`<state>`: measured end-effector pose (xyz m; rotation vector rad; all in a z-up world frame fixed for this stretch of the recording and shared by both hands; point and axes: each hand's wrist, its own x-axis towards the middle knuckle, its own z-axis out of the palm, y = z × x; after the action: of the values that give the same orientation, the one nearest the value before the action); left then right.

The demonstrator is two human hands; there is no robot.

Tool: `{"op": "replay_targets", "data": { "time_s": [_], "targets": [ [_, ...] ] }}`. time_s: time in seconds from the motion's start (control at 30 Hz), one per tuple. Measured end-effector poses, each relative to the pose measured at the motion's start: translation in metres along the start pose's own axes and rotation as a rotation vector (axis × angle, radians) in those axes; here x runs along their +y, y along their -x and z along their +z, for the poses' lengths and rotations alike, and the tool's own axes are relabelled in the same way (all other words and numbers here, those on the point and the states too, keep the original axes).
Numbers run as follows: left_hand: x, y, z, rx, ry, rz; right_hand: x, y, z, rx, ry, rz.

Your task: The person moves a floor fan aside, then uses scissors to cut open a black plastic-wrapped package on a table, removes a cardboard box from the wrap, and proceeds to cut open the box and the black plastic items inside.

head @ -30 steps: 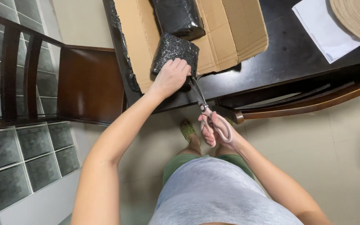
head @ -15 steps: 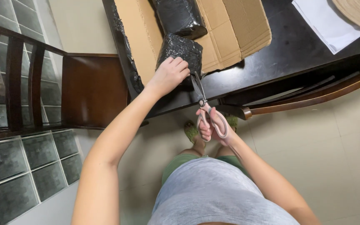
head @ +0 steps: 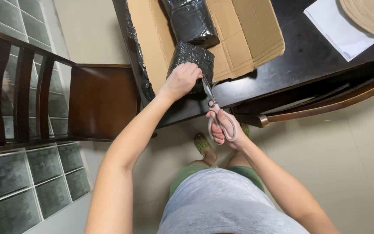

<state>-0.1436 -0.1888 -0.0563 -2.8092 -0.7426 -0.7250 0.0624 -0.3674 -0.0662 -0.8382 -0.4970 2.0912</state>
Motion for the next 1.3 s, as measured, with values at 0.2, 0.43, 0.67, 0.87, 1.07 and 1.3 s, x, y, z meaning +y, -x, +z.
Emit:
{"op": "replay_targets", "data": {
  "time_s": [0.2, 0.43, 0.67, 0.87, 1.07, 1.3],
  "targets": [
    [-0.001, -0.002, -0.014, 0.062, 0.226, -0.036, -0.002, 0.003, -0.003, 0.005, -0.013, 0.032],
    [0.003, 0.002, -0.009, 0.105, 0.172, -0.053, -0.005, -0.005, 0.006, -0.047, -0.146, 0.052],
    [0.011, 0.001, -0.011, 0.159, 0.252, -0.13, -0.002, 0.004, 0.009, 0.001, -0.084, 0.033],
    [0.018, 0.001, -0.011, 0.223, 0.422, -0.316, -0.014, 0.015, 0.024, -0.077, -0.116, 0.087],
    [0.019, 0.001, -0.018, 0.251, 0.443, -0.29, -0.013, -0.016, 0.02, -0.052, -0.089, 0.009],
    [0.025, 0.004, -0.016, 0.26, 0.457, -0.346, -0.002, -0.014, 0.014, 0.057, 0.025, 0.013]
  ]
}}
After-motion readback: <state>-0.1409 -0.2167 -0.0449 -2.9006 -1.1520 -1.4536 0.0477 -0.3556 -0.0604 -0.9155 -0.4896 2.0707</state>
